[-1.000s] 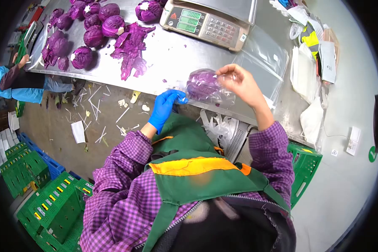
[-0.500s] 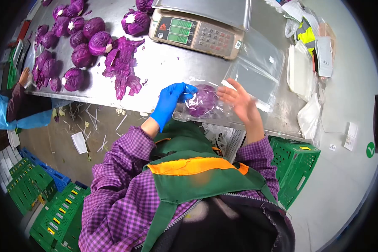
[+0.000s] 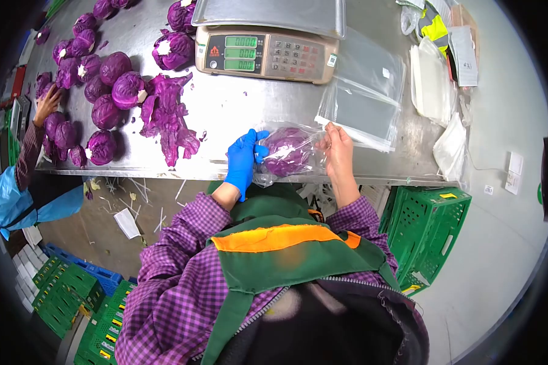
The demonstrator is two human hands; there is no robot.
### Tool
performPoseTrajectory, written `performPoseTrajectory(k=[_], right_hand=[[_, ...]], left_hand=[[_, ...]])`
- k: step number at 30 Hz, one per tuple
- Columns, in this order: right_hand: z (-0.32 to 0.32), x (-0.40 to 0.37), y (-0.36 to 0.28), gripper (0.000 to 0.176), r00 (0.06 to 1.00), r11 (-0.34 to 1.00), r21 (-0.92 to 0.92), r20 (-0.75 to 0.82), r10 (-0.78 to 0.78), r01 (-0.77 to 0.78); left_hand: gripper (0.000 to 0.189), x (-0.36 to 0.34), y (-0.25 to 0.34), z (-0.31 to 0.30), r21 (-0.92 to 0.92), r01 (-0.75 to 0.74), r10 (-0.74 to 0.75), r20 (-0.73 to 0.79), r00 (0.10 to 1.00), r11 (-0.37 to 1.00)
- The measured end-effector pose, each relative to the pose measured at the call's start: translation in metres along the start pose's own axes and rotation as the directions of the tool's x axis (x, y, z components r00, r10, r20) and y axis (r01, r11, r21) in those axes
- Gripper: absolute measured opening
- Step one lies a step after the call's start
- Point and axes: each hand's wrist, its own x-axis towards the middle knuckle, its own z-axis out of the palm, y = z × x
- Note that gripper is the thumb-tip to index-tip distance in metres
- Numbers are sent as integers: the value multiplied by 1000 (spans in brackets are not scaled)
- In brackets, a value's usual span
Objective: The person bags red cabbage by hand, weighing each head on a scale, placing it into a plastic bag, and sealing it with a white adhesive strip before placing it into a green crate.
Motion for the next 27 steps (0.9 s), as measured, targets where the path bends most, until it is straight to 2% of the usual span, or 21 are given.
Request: performPoseTrajectory(k=[2,3,5,6,7,8,9,11,12,13,15,17,18,19,20,21,22,23,25,26,27], right_hand=[[6,-3,-3,15,989,978,-175,-106,99,-117],[4,0,1,15,989,978,-173,-110,98,-116],[-8,7,8,15,977,961,-212,-148,151,-181],[-7,6,6,15,977,964,-204,-166,137,-170],[-5,4,4,14,973,960,-208,-176,149,-184],[-4,1,2,14,968,958,-208,-197,155,-196],[-5,0,6,16,972,960,-215,-194,136,-177],[-3,1,8,20,971,953,-243,-197,133,-180],[-3,1,3,21,968,944,-260,-199,151,-200],[-13,4,5,22,985,949,-272,-117,130,-158],[-24,3,3,26,976,875,-466,-213,34,-132],[-33,-3,7,30,936,929,-302,-335,108,-215],[-45,1,22,32,976,873,-456,-199,91,-174],[-33,-8,15,39,988,880,-453,-112,103,-143],[-26,-17,12,56,987,929,-343,24,160,-143],[-24,-23,18,77,977,975,-166,128,168,-146],[-15,-29,4,91,943,968,-75,220,249,-238],[-15,-42,-14,78,910,958,81,345,231,-274],[-29,-55,-22,55,917,856,413,367,155,-310],[-50,-55,-20,46,939,799,529,319,124,-285],[-76,-55,-19,37,957,728,635,271,105,-260]], left_hand=[[29,9,-5,-11,147,81,-81,-2,997,986],[29,15,-10,-17,151,82,-83,2,997,985],[47,29,-20,-27,441,-216,246,-11,969,871],[68,15,5,-23,636,-223,301,-16,953,739],[72,5,20,-14,571,-543,603,103,791,615],[75,-9,40,0,648,-667,686,296,665,367],[78,-25,56,17,648,-757,705,495,508,91],[87,-51,67,54,630,-772,358,743,566,-85],[91,-39,48,54,657,-751,197,747,635,-70],[91,-29,43,53,598,-797,176,796,579,-83],[90,-6,43,43,546,-825,277,778,564,147],[77,20,50,28,359,-680,285,711,643,639],[70,32,60,22,323,-487,150,691,708,812],[63,42,69,16,290,-252,-7,669,743,923],[59,57,60,3,188,29,-152,682,715,982],[56,69,49,-5,96,323,-295,699,652,942],[59,51,57,9,75,504,-392,729,561,861],[60,32,59,31,-14,619,-432,703,564,785],[60,-5,64,84,92,626,-486,721,494,774],[62,-12,60,104,111,654,-522,707,477,748],[62,-45,73,143,178,594,-511,728,457,785]])
